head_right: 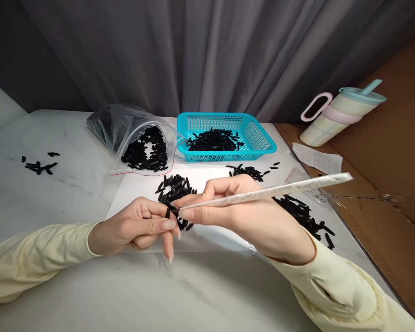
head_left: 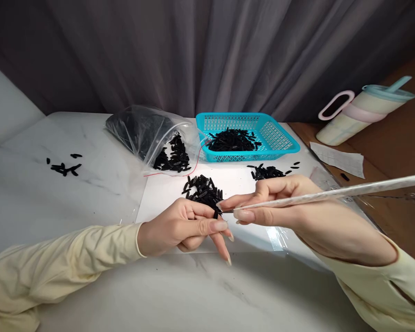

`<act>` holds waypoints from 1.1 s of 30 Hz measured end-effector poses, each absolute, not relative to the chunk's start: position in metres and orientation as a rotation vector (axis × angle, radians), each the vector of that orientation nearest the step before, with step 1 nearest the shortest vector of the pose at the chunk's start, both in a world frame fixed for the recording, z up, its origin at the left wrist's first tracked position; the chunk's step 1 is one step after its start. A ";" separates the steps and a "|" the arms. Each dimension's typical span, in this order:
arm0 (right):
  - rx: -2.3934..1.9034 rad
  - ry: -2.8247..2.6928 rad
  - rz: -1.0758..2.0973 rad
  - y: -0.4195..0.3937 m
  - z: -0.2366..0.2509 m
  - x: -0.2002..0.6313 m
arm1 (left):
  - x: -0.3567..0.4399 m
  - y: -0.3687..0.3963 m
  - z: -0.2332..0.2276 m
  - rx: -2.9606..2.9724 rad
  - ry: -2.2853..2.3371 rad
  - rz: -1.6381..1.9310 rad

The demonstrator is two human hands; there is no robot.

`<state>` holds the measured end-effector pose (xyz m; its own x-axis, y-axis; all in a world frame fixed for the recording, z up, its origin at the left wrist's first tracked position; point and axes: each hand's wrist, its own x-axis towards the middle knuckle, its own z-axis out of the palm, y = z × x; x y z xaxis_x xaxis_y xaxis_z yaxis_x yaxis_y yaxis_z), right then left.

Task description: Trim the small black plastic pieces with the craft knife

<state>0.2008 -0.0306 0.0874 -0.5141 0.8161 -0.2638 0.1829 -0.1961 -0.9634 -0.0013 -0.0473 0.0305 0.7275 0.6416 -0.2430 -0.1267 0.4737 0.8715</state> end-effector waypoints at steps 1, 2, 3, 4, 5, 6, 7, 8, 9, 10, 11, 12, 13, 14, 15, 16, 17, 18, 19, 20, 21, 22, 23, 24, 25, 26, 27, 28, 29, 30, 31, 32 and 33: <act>-1.170 -1.578 1.777 -0.032 0.087 0.200 | -0.001 -0.048 0.031 0.971 0.615 0.505; -1.176 -1.562 1.787 -0.033 0.086 0.199 | -0.001 -0.048 0.032 0.970 0.625 0.506; -1.179 -1.550 1.791 -0.033 0.085 0.198 | -0.001 -0.048 0.033 0.965 0.631 0.508; -1.175 -1.538 1.790 -0.034 0.085 0.197 | -0.001 -0.048 0.033 0.960 0.636 0.510; -1.167 -1.528 1.791 -0.034 0.084 0.196 | -0.002 -0.048 0.033 0.955 0.637 0.515; -1.156 -1.518 1.792 -0.035 0.083 0.195 | -0.002 -0.048 0.033 0.950 0.635 0.520; -1.147 -1.511 1.793 -0.035 0.083 0.195 | -0.002 -0.048 0.032 0.948 0.632 0.527; -1.142 -1.506 1.791 -0.035 0.082 0.195 | -0.002 -0.048 0.031 0.945 0.630 0.531; -1.138 -1.504 1.786 -0.035 0.082 0.195 | -0.002 -0.048 0.031 0.944 0.630 0.532; -1.134 -1.504 1.781 -0.036 0.082 0.195 | -0.002 -0.047 0.031 0.945 0.629 0.532; -1.127 -1.504 1.778 -0.036 0.082 0.195 | -0.002 -0.047 0.030 0.944 0.629 0.532; -1.118 -1.504 1.778 -0.037 0.082 0.195 | -0.002 -0.047 0.030 0.946 0.630 0.532; -1.108 -1.503 1.780 -0.037 0.082 0.195 | -0.001 -0.047 0.031 0.945 0.631 0.533; -1.097 -1.503 1.782 -0.038 0.082 0.195 | -0.001 -0.047 0.031 0.947 0.630 0.535; -1.090 -1.503 1.783 -0.038 0.081 0.195 | -0.001 -0.047 0.031 0.948 0.632 0.538; -1.087 -1.506 1.781 -0.039 0.081 0.195 | -0.001 -0.047 0.031 0.948 0.635 0.540; -1.089 -1.509 1.776 -0.039 0.081 0.195 | -0.001 -0.047 0.031 0.947 0.638 0.541; -1.094 -1.514 1.770 -0.039 0.080 0.194 | -0.001 -0.048 0.032 0.946 0.640 0.542; -1.098 -1.518 1.766 -0.039 0.079 0.194 | -0.001 -0.048 0.031 0.945 0.644 0.542; -1.103 -1.519 1.763 -0.038 0.079 0.194 | -0.001 -0.048 0.031 0.943 0.647 0.544; -1.106 -1.519 1.761 -0.038 0.078 0.194 | -0.001 -0.048 0.031 0.940 0.650 0.546; -1.108 -1.519 1.758 -0.038 0.078 0.193 | -0.001 -0.048 0.031 0.939 0.652 0.549; -1.110 -1.520 1.758 -0.037 0.078 0.193 | -0.001 -0.048 0.031 0.939 0.655 0.551; -1.114 -1.521 1.757 -0.037 0.078 0.193 | -0.001 -0.048 0.032 0.941 0.658 0.552; -1.122 -1.523 1.758 -0.038 0.078 0.193 | -0.001 -0.048 0.032 0.948 0.663 0.551; -1.129 -1.526 1.757 -0.038 0.078 0.192 | -0.001 -0.048 0.032 0.960 0.667 0.549; -1.137 -1.527 1.754 -0.039 0.079 0.192 | -0.001 -0.047 0.033 0.973 0.672 0.546; -1.146 -1.528 1.745 -0.040 0.079 0.192 | -0.001 -0.048 0.033 0.986 0.680 0.548; -1.157 -1.530 1.726 -0.042 0.079 0.192 | 0.000 -0.048 0.033 1.001 0.691 0.552; -1.169 -1.535 1.699 -0.043 0.080 0.191 | 0.000 -0.048 0.033 1.016 0.709 0.563; -1.184 -1.542 1.666 -0.045 0.080 0.190 | 0.000 -0.049 0.033 1.035 0.733 0.574; -1.197 -1.546 1.632 -0.046 0.080 0.188 | 0.000 -0.049 0.033 1.056 0.764 0.587; -1.205 -1.550 1.600 -0.048 0.079 0.187 | 0.000 -0.050 0.032 1.083 0.794 0.597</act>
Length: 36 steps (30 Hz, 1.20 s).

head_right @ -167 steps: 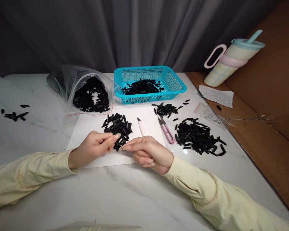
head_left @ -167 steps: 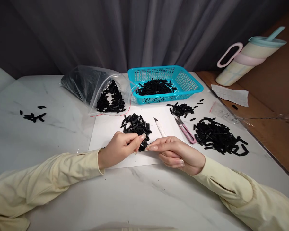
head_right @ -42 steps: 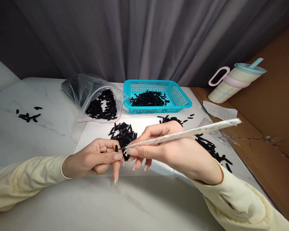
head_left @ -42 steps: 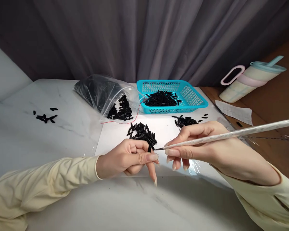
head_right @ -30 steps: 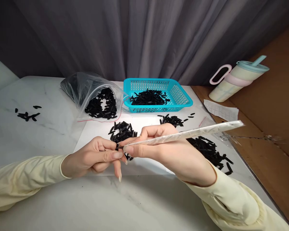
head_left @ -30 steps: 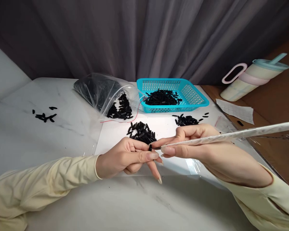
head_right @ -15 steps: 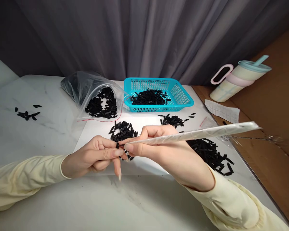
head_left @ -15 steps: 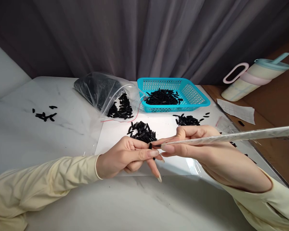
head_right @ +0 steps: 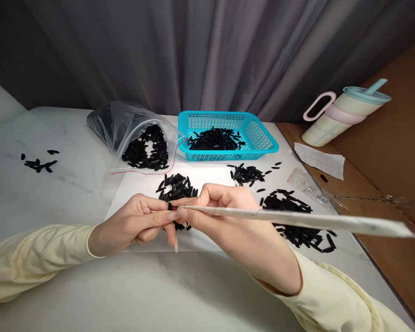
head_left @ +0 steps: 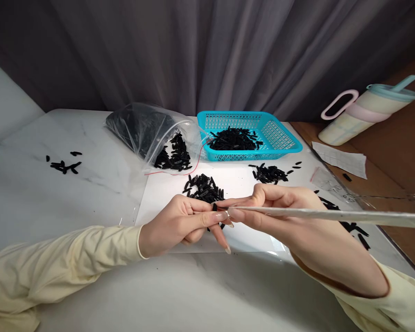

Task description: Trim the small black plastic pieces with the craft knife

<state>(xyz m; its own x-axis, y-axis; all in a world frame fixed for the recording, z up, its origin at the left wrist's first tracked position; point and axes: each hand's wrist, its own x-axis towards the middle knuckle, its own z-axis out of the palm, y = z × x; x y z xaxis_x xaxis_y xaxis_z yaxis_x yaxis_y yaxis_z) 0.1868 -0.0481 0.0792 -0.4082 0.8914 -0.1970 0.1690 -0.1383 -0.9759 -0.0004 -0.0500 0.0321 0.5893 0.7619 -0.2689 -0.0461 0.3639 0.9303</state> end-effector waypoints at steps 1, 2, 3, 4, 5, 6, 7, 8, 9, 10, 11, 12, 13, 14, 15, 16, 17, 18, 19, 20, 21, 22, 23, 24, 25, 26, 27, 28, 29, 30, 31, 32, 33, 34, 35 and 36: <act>-1.214 -1.551 1.565 -0.050 0.078 0.185 | -0.001 -0.051 0.032 1.112 0.824 0.603; -1.226 -1.554 1.530 -0.051 0.077 0.183 | -0.001 -0.051 0.031 1.141 0.853 0.607; -1.240 -1.560 1.488 -0.053 0.074 0.181 | -0.001 -0.051 0.031 1.166 0.883 0.613; -1.249 -1.577 1.432 -0.055 0.071 0.180 | -0.001 -0.052 0.030 1.187 0.913 0.620; -1.266 -1.614 1.361 -0.057 0.068 0.178 | 0.000 -0.052 0.030 1.203 0.942 0.627; -1.294 -1.665 1.277 -0.059 0.064 0.177 | 0.000 -0.052 0.029 1.219 0.969 0.637; -1.323 -1.724 1.187 -0.061 0.060 0.176 | 0.000 -0.052 0.029 1.232 0.991 0.646; -1.342 -1.783 1.094 -0.063 0.056 0.175 | 0.001 -0.052 0.028 1.244 1.008 0.657; -1.351 -1.837 1.007 -0.066 0.052 0.174 | 0.002 -0.052 0.028 1.254 1.023 0.667; -1.346 -1.885 0.934 -0.068 0.048 0.173 | 0.002 -0.053 0.027 1.265 1.035 0.677; -1.318 -1.926 0.869 -0.070 0.044 0.172 | 0.003 -0.053 0.027 1.274 1.048 0.688; -1.268 -1.960 0.808 -0.071 0.040 0.171 | 0.004 -0.053 0.026 1.281 1.063 0.700; -1.218 -1.989 0.747 -0.073 0.036 0.169 | 0.004 -0.053 0.026 1.288 1.075 0.710; -1.179 -2.011 0.686 -0.074 0.033 0.168 | 0.005 -0.053 0.025 1.294 1.084 0.718; -1.150 -2.025 0.625 -0.075 0.030 0.167 | 0.005 -0.053 0.025 1.295 1.089 0.725; -1.130 -2.033 0.567 -0.075 0.027 0.166 | 0.005 -0.053 0.025 1.291 1.088 0.728; -1.117 -2.038 0.511 -0.075 0.025 0.166 | 0.005 -0.053 0.025 1.282 1.084 0.727; -1.107 -2.045 0.452 -0.075 0.023 0.166 | 0.005 -0.052 0.025 1.270 1.075 0.722; -1.093 -2.060 0.393 -0.074 0.021 0.166 | 0.005 -0.052 0.025 1.255 1.064 0.716; -1.077 -2.076 0.337 -0.073 0.019 0.167 | 0.004 -0.052 0.025 1.239 1.052 0.712; -1.058 -2.091 0.293 -0.072 0.018 0.168 | 0.004 -0.051 0.025 1.223 1.038 0.710; -1.039 -2.100 0.267 -0.070 0.017 0.169 | 0.004 -0.051 0.025 1.209 1.027 0.708; -1.015 -2.107 0.263 -0.069 0.016 0.170 | 0.003 -0.050 0.025 1.201 1.020 0.704; -0.999 -2.104 0.280 -0.067 0.016 0.171 | 0.003 -0.050 0.025 1.197 1.012 0.694; -0.991 -2.098 0.310 -0.065 0.016 0.172 | 0.002 -0.050 0.025 1.198 1.005 0.682; -0.990 -2.088 0.340 -0.063 0.016 0.172 | 0.002 -0.050 0.025 1.204 0.998 0.666; -1.000 -2.079 0.368 -0.062 0.017 0.173 | 0.002 -0.050 0.025 1.210 0.991 0.651; -1.017 -2.068 0.389 -0.060 0.018 0.174 | 0.002 -0.050 0.025 1.216 0.984 0.641; -1.039 -2.056 0.402 -0.059 0.020 0.174 | 0.003 -0.051 0.026 1.217 0.978 0.638; -1.067 -2.043 0.409 -0.058 0.023 0.175 | 0.003 -0.051 0.026 1.213 0.974 0.640; -1.093 -2.031 0.419 -0.057 0.026 0.175 | 0.004 -0.051 0.027 1.206 0.972 0.643; -1.128 -2.010 0.434 -0.056 0.029 0.175 | 0.004 -0.051 0.028 1.193 0.969 0.645; -1.167 -1.995 0.475 -0.055 0.033 0.175 | 0.004 -0.051 0.029 1.179 0.962 0.646; -1.206 -1.977 0.538 -0.055 0.038 0.176 | 0.004 -0.051 0.030 1.165 0.950 0.645; -1.244 -1.956 0.623 -0.054 0.043 0.176 | 0.004 -0.051 0.030 1.152 0.937 0.643; -1.276 -1.926 0.724 -0.053 0.048 0.177 | 0.004 -0.051 0.031 1.144 0.923 0.640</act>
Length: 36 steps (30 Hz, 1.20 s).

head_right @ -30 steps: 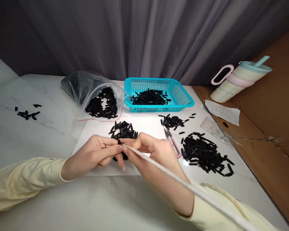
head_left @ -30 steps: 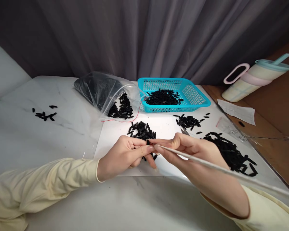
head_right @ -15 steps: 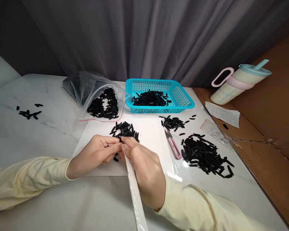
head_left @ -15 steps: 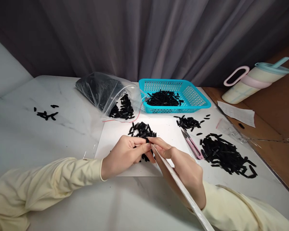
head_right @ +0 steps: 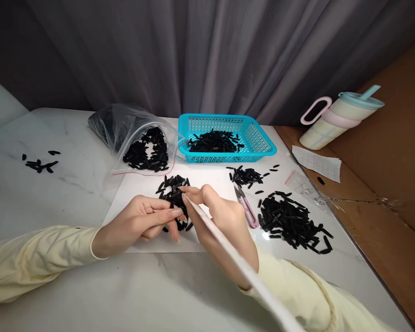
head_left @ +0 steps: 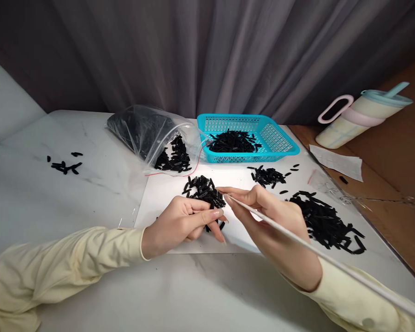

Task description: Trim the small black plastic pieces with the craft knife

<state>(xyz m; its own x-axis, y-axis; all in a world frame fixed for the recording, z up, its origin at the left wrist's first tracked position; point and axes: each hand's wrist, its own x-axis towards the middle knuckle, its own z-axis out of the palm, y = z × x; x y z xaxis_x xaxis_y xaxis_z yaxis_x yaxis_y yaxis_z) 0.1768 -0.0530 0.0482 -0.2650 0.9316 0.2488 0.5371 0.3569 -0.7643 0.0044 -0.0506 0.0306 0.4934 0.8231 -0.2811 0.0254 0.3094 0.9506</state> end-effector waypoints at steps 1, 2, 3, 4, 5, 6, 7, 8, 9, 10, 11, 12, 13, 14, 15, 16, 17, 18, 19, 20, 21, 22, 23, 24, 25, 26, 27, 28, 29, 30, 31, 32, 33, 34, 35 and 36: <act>-1.297 -1.889 0.835 -0.052 0.054 0.178 | 0.004 -0.050 0.031 1.139 0.912 0.638; -1.306 -1.848 0.952 -0.051 0.058 0.179 | 0.004 -0.050 0.031 1.138 0.904 0.634; -1.296 -1.805 1.060 -0.049 0.063 0.180 | 0.003 -0.050 0.031 1.142 0.899 0.631; -1.281 -1.762 1.153 -0.048 0.067 0.181 | 0.003 -0.050 0.030 1.149 0.895 0.629; -1.268 -1.730 1.234 -0.047 0.070 0.182 | 0.003 -0.050 0.030 1.155 0.891 0.627; -1.262 -1.707 1.295 -0.046 0.072 0.183 | 0.002 -0.050 0.030 1.161 0.885 0.625; -1.264 -1.695 1.338 -0.046 0.074 0.184 | 0.002 -0.051 0.030 1.165 0.879 0.622; -1.274 -1.688 1.367 -0.045 0.075 0.185 | 0.002 -0.051 0.029 1.164 0.876 0.617; -1.282 -1.683 1.388 -0.046 0.075 0.186 | 0.002 -0.051 0.029 1.161 0.875 0.613; -1.285 -1.678 1.408 -0.046 0.075 0.186 | 0.002 -0.052 0.029 1.156 0.875 0.608; -1.278 -1.673 1.424 -0.046 0.075 0.186 | 0.002 -0.052 0.029 1.152 0.878 0.604; -1.267 -1.667 1.437 -0.047 0.075 0.185 | 0.002 -0.052 0.029 1.150 0.883 0.602; -1.254 -1.661 1.446 -0.048 0.075 0.185 | 0.002 -0.053 0.029 1.150 0.887 0.600; -1.244 -1.656 1.451 -0.049 0.074 0.185 | 0.002 -0.053 0.029 1.154 0.893 0.599; -1.238 -1.654 1.455 -0.049 0.074 0.184 | 0.002 -0.053 0.029 1.158 0.899 0.595; -1.236 -1.654 1.455 -0.049 0.074 0.184 | 0.002 -0.052 0.029 1.163 0.906 0.592; -1.237 -1.659 1.454 -0.049 0.074 0.184 | 0.002 -0.052 0.029 1.168 0.913 0.591; -1.240 -1.664 1.451 -0.049 0.074 0.184 | 0.002 -0.052 0.029 1.172 0.917 0.589; -1.245 -1.668 1.446 -0.048 0.074 0.184 | 0.002 -0.052 0.030 1.174 0.920 0.587; -1.251 -1.672 1.441 -0.048 0.074 0.184 | 0.003 -0.052 0.030 1.174 0.922 0.588; -1.257 -1.677 1.435 -0.048 0.074 0.184 | 0.003 -0.052 0.030 1.172 0.922 0.588; -1.261 -1.686 1.426 -0.048 0.073 0.184 | 0.003 -0.052 0.030 1.170 0.921 0.589; -1.265 -1.697 1.413 -0.048 0.073 0.184 | 0.003 -0.052 0.030 1.169 0.920 0.589; -1.267 -1.711 1.393 -0.048 0.073 0.184 | 0.003 -0.052 0.030 1.171 0.918 0.588; -1.266 -1.727 1.372 -0.048 0.072 0.184 | 0.003 -0.052 0.029 1.174 0.916 0.587; -1.260 -1.741 1.352 -0.049 0.072 0.183 | 0.002 -0.052 0.029 1.179 0.915 0.585; -1.250 -1.748 1.335 -0.049 0.071 0.183 | 0.002 -0.052 0.028 1.184 0.914 0.582; -1.238 -1.753 1.322 -0.050 0.072 0.183 | 0.002 -0.053 0.028 1.187 0.914 0.580; -1.231 -1.759 1.314 -0.051 0.072 0.182 | 0.001 -0.053 0.028 1.191 0.916 0.580; -1.230 -1.770 1.300 -0.052 0.072 0.182 | 0.001 -0.053 0.028 1.195 0.921 0.581; -1.237 -1.788 1.278 -0.053 0.072 0.182 | 0.001 -0.054 0.028 1.201 0.927 0.580; -1.248 -1.818 1.243 -0.054 0.072 0.182 | 0.001 -0.054 0.028 1.208 0.934 0.581; -1.267 -1.857 1.194 -0.056 0.072 0.182 | 0.001 -0.054 0.028 1.217 0.943 0.583; -1.279 -1.907 1.127 -0.058 0.070 0.182 | 0.001 -0.054 0.028 1.225 0.952 0.586; -1.280 -1.967 1.048 -0.060 0.068 0.182 | 0.002 -0.054 0.028 1.232 0.962 0.588; -1.267 -2.030 0.959 -0.062 0.066 0.181 | 0.002 -0.054 0.028 1.240 0.974 0.593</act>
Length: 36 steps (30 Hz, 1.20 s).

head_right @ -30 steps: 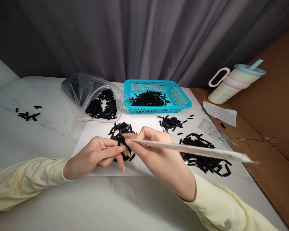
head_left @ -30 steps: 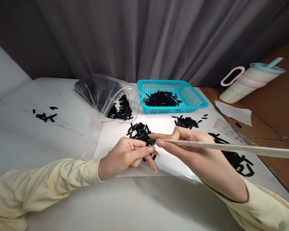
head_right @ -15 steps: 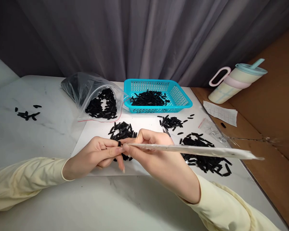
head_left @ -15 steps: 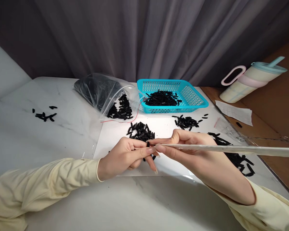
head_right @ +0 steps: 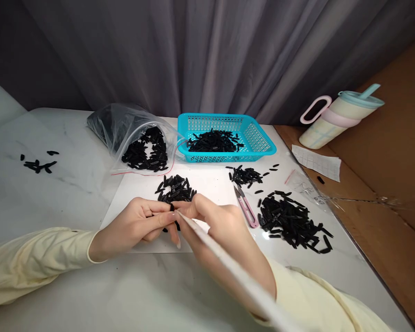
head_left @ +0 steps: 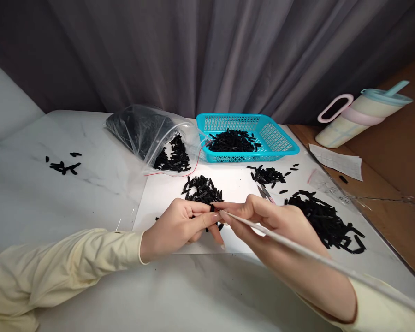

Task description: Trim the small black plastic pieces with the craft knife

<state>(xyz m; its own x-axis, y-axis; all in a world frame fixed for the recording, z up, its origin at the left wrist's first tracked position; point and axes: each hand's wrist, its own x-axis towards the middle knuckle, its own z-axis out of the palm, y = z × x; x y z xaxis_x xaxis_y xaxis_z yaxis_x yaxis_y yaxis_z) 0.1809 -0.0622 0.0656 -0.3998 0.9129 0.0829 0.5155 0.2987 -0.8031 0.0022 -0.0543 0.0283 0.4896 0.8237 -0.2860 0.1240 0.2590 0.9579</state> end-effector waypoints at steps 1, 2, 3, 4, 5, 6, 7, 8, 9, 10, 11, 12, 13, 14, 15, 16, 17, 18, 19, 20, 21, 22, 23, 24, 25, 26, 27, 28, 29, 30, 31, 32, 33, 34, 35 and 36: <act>-1.248 -2.091 0.866 -0.065 0.062 0.180 | 0.003 -0.054 0.028 1.248 0.987 0.601; -1.217 -2.141 0.765 -0.067 0.059 0.178 | 0.003 -0.054 0.028 1.256 1.000 0.611; -1.185 -2.182 0.668 -0.069 0.055 0.177 | 0.004 -0.054 0.028 1.261 1.012 0.622; -1.155 -2.212 0.573 -0.071 0.051 0.175 | 0.005 -0.053 0.028 1.263 1.022 0.633; -1.138 -2.229 0.486 -0.073 0.047 0.173 | 0.006 -0.053 0.027 1.260 1.031 0.644; -1.121 -2.240 0.408 -0.074 0.043 0.171 | 0.006 -0.053 0.027 1.254 1.039 0.650; -1.107 -2.247 0.349 -0.075 0.039 0.170 | 0.007 -0.052 0.027 1.244 1.045 0.652; -1.093 -2.248 0.311 -0.076 0.036 0.169 | 0.008 -0.052 0.026 1.235 1.052 0.654; -1.081 -2.236 0.289 -0.076 0.033 0.168 | 0.008 -0.052 0.026 1.228 1.055 0.655; -1.063 -2.212 0.275 -0.076 0.030 0.167 | 0.008 -0.052 0.026 1.221 1.057 0.657; -1.047 -2.188 0.266 -0.076 0.028 0.167 | 0.008 -0.051 0.027 1.215 1.054 0.659; -1.030 -2.169 0.257 -0.075 0.026 0.167 | 0.008 -0.051 0.027 1.206 1.046 0.661; -1.016 -2.157 0.246 -0.074 0.024 0.168 | 0.008 -0.051 0.028 1.195 1.035 0.663; -0.998 -2.152 0.230 -0.073 0.023 0.169 | 0.007 -0.050 0.029 1.184 1.021 0.666; -0.980 -2.158 0.215 -0.071 0.022 0.170 | 0.007 -0.050 0.029 1.172 1.005 0.669; -0.961 -2.168 0.198 -0.069 0.021 0.171 | 0.007 -0.050 0.030 1.164 0.990 0.672; -0.935 -2.174 0.174 -0.067 0.020 0.172 | 0.006 -0.050 0.031 1.162 0.977 0.674; -0.909 -2.183 0.153 -0.065 0.020 0.173 | 0.006 -0.050 0.031 1.164 0.966 0.674; -0.895 -2.194 0.139 -0.063 0.020 0.175 | 0.006 -0.050 0.031 1.172 0.957 0.669; -0.892 -2.206 0.134 -0.062 0.020 0.175 | 0.006 -0.050 0.031 1.182 0.951 0.661; -0.909 -2.211 0.141 -0.061 0.022 0.176 | 0.006 -0.050 0.031 1.192 0.947 0.654; -0.946 -2.204 0.162 -0.060 0.023 0.176 | 0.006 -0.050 0.030 1.197 0.944 0.650; -0.998 -2.186 0.195 -0.059 0.026 0.176 | 0.006 -0.050 0.030 1.199 0.944 0.648; -1.057 -2.154 0.235 -0.059 0.029 0.177 | 0.006 -0.050 0.031 1.200 0.945 0.647; -1.105 -2.121 0.286 -0.059 0.033 0.177 | 0.005 -0.050 0.031 1.198 0.947 0.647; -1.144 -2.091 0.352 -0.058 0.038 0.177 | 0.005 -0.050 0.031 1.196 0.950 0.646; -1.169 -2.069 0.429 -0.058 0.043 0.177 | 0.005 -0.050 0.031 1.194 0.951 0.644; -1.181 -2.051 0.516 -0.057 0.049 0.178 | 0.005 -0.051 0.032 1.191 0.950 0.644; -1.189 -2.035 0.611 -0.056 0.053 0.179 | 0.005 -0.051 0.032 1.189 0.946 0.644; -1.195 -2.015 0.711 -0.055 0.058 0.180 | 0.005 -0.051 0.032 1.183 0.939 0.645; -1.204 -1.986 0.812 -0.054 0.062 0.182 | 0.005 -0.051 0.032 1.180 0.931 0.647; -1.213 -1.948 0.909 -0.053 0.064 0.183 | 0.005 -0.051 0.032 1.177 0.922 0.647; -1.219 -1.911 0.997 -0.052 0.067 0.183 | 0.005 -0.051 0.032 1.173 0.914 0.646; -1.223 -1.877 1.069 -0.051 0.068 0.184 | 0.005 -0.052 0.031 1.171 0.908 0.645; -1.222 -1.851 1.120 -0.051 0.069 0.184 | 0.005 -0.052 0.031 1.171 0.906 0.644; -1.218 -1.835 1.151 -0.051 0.070 0.184 | 0.005 -0.052 0.031 1.174 0.904 0.643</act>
<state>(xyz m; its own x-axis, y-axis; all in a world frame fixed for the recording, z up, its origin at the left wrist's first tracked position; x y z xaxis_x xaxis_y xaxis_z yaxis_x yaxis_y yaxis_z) 0.1838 -0.0508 0.0704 -0.3617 0.9313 0.0435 0.3663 0.1848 -0.9120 0.0045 -0.0517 0.0311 0.5076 0.8223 -0.2573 0.0273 0.2831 0.9587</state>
